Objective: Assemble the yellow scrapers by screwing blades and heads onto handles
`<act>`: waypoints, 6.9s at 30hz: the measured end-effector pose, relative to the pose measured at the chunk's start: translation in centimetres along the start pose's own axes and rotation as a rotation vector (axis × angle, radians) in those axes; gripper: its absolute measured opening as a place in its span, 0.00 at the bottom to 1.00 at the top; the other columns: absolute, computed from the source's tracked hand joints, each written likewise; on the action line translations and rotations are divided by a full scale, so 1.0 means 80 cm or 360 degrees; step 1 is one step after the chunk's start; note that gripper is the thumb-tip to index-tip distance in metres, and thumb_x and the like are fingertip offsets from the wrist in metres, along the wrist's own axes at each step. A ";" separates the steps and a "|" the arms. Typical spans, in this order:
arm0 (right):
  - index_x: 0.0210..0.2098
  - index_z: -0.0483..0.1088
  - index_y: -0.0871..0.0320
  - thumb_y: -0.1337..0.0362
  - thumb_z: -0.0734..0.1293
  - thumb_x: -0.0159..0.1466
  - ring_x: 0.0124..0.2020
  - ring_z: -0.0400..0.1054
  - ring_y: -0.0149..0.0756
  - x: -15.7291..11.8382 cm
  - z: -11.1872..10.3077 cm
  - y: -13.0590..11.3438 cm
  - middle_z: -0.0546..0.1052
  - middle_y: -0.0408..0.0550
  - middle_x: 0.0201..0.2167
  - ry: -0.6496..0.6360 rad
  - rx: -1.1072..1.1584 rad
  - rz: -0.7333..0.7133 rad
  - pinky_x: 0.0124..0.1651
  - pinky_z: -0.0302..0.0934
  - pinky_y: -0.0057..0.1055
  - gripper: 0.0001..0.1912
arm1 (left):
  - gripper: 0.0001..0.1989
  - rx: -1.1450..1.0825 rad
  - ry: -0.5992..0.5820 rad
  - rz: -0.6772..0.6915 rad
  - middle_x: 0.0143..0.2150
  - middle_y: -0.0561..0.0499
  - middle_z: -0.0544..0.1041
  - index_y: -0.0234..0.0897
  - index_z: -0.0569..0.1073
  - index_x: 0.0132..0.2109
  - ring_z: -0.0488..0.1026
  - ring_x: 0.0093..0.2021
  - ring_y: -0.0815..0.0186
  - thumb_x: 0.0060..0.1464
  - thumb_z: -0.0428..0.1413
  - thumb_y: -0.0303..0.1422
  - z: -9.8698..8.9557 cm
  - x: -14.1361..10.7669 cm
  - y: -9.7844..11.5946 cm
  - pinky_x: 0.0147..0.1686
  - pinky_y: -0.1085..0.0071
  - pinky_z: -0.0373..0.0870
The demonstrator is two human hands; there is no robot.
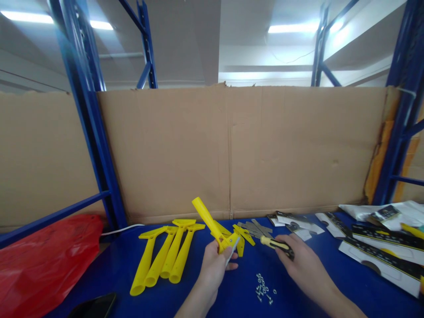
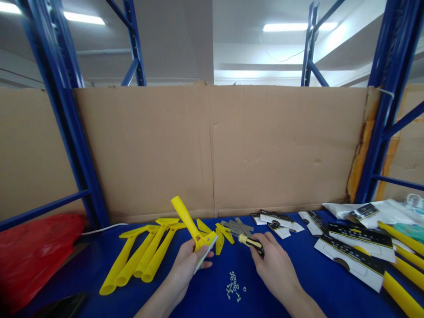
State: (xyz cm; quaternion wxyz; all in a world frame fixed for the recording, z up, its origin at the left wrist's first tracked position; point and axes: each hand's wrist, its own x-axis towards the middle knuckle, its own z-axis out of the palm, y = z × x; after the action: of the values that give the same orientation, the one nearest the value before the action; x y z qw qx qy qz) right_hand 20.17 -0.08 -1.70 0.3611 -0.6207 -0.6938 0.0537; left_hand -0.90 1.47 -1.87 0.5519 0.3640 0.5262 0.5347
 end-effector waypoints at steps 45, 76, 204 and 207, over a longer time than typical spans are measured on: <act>0.51 0.63 0.53 0.48 0.55 0.63 0.11 0.62 0.32 -0.017 0.002 -0.024 0.73 0.40 0.20 -0.0166 0.0658 0.0145 0.17 0.58 0.30 0.22 | 0.07 0.0418 0.0270 0.0466 0.30 0.49 0.76 0.34 0.71 0.37 0.75 0.31 0.64 0.49 0.58 0.23 -0.010 0.015 -0.018 0.21 0.77 0.69; 0.55 0.51 0.49 0.45 0.59 0.58 0.15 0.63 0.28 -0.021 0.017 -0.026 0.68 0.41 0.31 -0.0351 0.1082 0.0497 0.08 0.58 0.23 0.30 | 0.08 0.0792 0.0257 0.0570 0.37 0.44 0.77 0.32 0.70 0.41 0.77 0.35 0.62 0.55 0.48 0.24 -0.020 0.030 -0.031 0.30 0.70 0.73; 0.47 0.58 0.53 0.41 0.58 0.53 0.08 0.53 0.23 -0.011 0.006 -0.036 0.65 0.35 0.21 -0.0213 0.1157 0.0769 0.07 0.45 0.21 0.29 | 0.14 0.0891 0.0188 0.0617 0.41 0.43 0.77 0.31 0.69 0.47 0.76 0.39 0.61 0.56 0.46 0.26 -0.016 0.026 -0.039 0.36 0.69 0.72; 0.50 0.56 0.49 0.47 0.65 0.49 0.12 0.57 0.23 -0.013 0.009 -0.035 0.66 0.39 0.32 -0.0102 0.1304 0.0742 0.06 0.48 0.21 0.32 | 0.13 0.0907 0.0213 0.0620 0.41 0.43 0.77 0.32 0.70 0.47 0.76 0.42 0.60 0.55 0.46 0.26 -0.017 0.027 -0.040 0.37 0.69 0.72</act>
State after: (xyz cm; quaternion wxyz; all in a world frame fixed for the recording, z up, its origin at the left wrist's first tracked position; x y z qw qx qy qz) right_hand 17.47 -1.38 -1.20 0.5329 -0.5644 -0.4685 0.4218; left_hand -1.84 2.81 -5.64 0.2801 0.5610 0.6101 0.4844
